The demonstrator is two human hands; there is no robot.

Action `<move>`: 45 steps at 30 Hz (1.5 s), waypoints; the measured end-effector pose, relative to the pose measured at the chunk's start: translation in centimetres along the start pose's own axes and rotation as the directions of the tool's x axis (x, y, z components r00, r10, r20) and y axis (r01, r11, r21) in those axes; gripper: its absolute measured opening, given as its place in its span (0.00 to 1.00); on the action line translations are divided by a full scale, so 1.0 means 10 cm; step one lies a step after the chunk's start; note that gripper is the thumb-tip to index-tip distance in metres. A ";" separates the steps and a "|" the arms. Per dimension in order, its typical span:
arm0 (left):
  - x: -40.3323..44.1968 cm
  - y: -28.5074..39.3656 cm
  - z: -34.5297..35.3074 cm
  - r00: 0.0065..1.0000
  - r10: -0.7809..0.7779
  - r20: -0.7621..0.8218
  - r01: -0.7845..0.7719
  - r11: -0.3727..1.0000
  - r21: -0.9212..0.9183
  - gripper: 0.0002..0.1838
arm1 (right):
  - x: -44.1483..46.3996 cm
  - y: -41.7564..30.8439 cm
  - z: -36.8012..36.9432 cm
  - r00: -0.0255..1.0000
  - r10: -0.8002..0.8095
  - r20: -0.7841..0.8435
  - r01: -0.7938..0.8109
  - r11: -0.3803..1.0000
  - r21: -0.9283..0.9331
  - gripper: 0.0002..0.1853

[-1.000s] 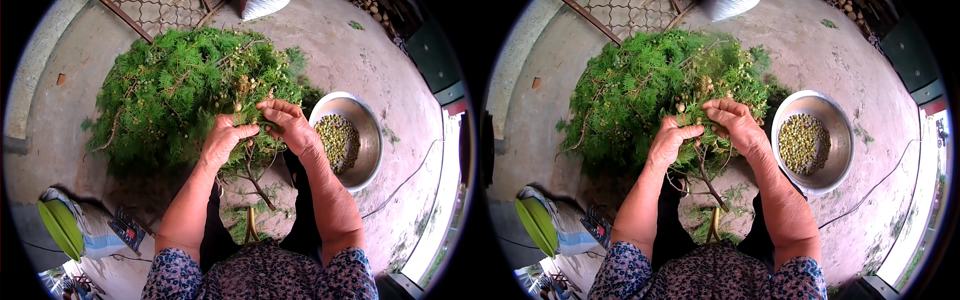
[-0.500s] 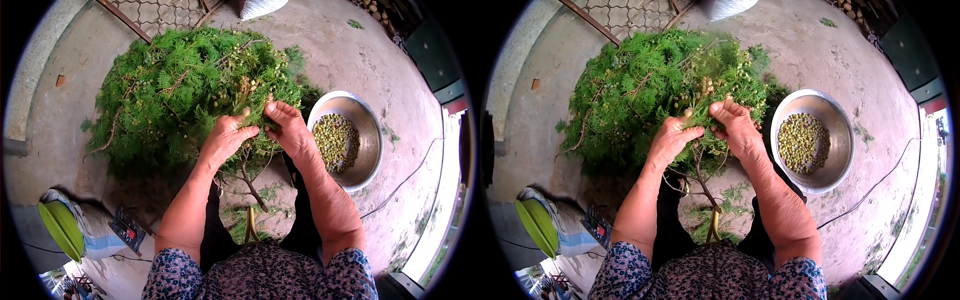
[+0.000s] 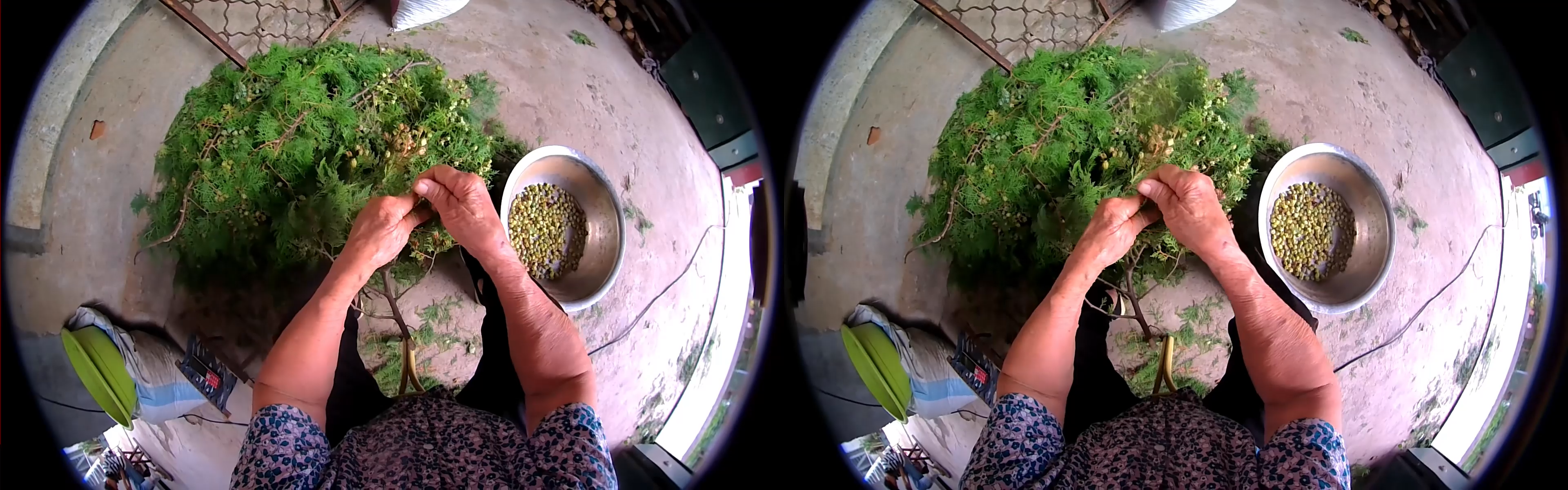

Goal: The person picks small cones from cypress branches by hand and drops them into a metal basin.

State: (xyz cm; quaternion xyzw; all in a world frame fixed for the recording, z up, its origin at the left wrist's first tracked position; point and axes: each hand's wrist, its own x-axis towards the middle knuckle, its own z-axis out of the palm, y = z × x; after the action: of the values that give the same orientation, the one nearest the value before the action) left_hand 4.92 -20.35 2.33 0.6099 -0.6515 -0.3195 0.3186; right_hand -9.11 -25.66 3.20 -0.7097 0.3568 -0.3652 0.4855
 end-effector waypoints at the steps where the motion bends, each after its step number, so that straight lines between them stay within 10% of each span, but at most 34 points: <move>1: 0.00 0.05 -0.03 1.000 0.011 -0.001 -0.011 1.000 0.008 0.11 | -0.01 -0.02 -0.01 1.000 0.002 -0.003 -0.002 1.000 -0.001 0.13; 3: -0.01 0.04 -0.07 0.999 -0.032 0.044 0.033 0.999 -0.042 0.12 | -0.01 -0.08 -0.04 0.820 0.572 -0.028 -0.484 0.717 0.503 0.15; 5: -0.04 0.05 -0.11 0.985 -0.144 0.092 0.157 0.975 -0.154 0.14 | 0.05 0.14 -0.24 0.768 0.638 -0.058 -0.397 0.545 0.738 0.14; 6: -0.07 -0.14 0.04 0.982 0.033 -0.189 -0.065 0.983 -0.169 0.14 | 0.06 0.22 -0.37 0.749 0.650 -0.128 -0.329 0.532 0.780 0.14; 8: -0.05 -0.08 -0.14 0.971 -0.235 0.038 0.235 0.922 -0.306 0.14 | 0.01 0.28 -0.63 0.703 0.667 -0.246 -0.267 0.568 0.779 0.11; 12: -0.01 -0.19 -0.14 0.939 -0.343 -0.006 0.275 0.763 -0.585 0.10 | -0.26 0.70 -1.29 0.539 0.713 -0.449 -0.199 0.626 0.754 0.05; 15: -0.02 -0.11 -0.19 0.936 -0.351 0.016 0.240 0.605 -0.759 0.09 | -0.70 1.10 -1.77 0.616 0.309 -0.725 -0.389 0.919 0.061 0.04; 17: -0.02 -0.09 -0.20 0.939 -0.343 0.028 0.220 0.539 -0.813 0.08 | -0.92 1.35 -2.08 0.882 -0.156 -0.445 -0.390 0.289 -0.874 0.09; 18: -0.03 -0.09 -0.20 0.939 -0.342 0.028 0.220 0.538 -0.814 0.08 | -0.87 1.25 -2.04 0.882 -0.156 -0.445 -0.390 0.288 -0.875 0.09; 20: -0.03 -0.08 -0.19 0.939 -0.344 0.026 0.217 0.531 -0.819 0.08 | -0.63 0.91 -1.77 0.581 0.318 -0.750 -0.615 0.775 -0.148 0.13; 21: -0.02 -0.07 -0.19 0.939 -0.343 0.024 0.215 0.531 -0.820 0.08 | -0.53 0.83 -1.55 0.540 0.348 -0.767 -0.410 0.904 0.122 0.15; 23: -0.01 -0.05 -0.19 0.935 -0.355 0.014 0.207 0.512 -0.834 0.08 | -0.37 0.70 -1.27 0.780 0.195 -0.595 -0.407 0.880 -0.246 0.18; 24: -0.01 -0.04 -0.19 0.934 -0.356 0.012 0.207 0.513 -0.833 0.08 | -0.30 0.62 -1.12 0.874 0.277 -0.399 -0.346 0.931 -0.113 0.16; 26: 0.01 -0.03 -0.19 0.926 -0.377 0.008 0.222 0.528 -0.820 0.08 | -0.24 0.30 -0.66 0.920 0.369 -0.135 -0.367 0.929 0.037 0.11; 30: 0.03 -0.08 -0.18 0.915 -0.403 -0.007 0.220 0.513 -0.830 0.08 | -0.27 0.32 -0.24 0.917 0.155 0.368 0.020 0.902 -0.432 0.14; 36: -0.01 -0.04 -0.30 0.904 -0.423 -0.053 0.186 0.502 -0.845 0.10 | -0.40 0.41 0.01 0.901 0.403 -0.159 -0.433 0.838 -0.330 0.13; 39: -0.02 -0.08 -0.30 0.910 -0.401 -0.104 0.136 0.525 -0.840 0.10 | -0.43 0.18 -0.03 0.612 0.777 0.144 -0.790 0.609 0.075 0.12; 45: -0.01 -0.20 -0.32 0.861 -0.458 -0.221 0.137 0.628 -0.766 0.10 | -0.46 0.25 0.00 0.702 0.683 0.202 -0.685 0.569 0.455 0.08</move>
State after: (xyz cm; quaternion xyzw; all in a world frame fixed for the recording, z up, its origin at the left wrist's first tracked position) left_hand 8.71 -20.49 2.66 0.5847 -0.2786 -0.4700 0.5996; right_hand -11.66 -22.36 -0.02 -0.3664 0.4948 -0.2268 0.7546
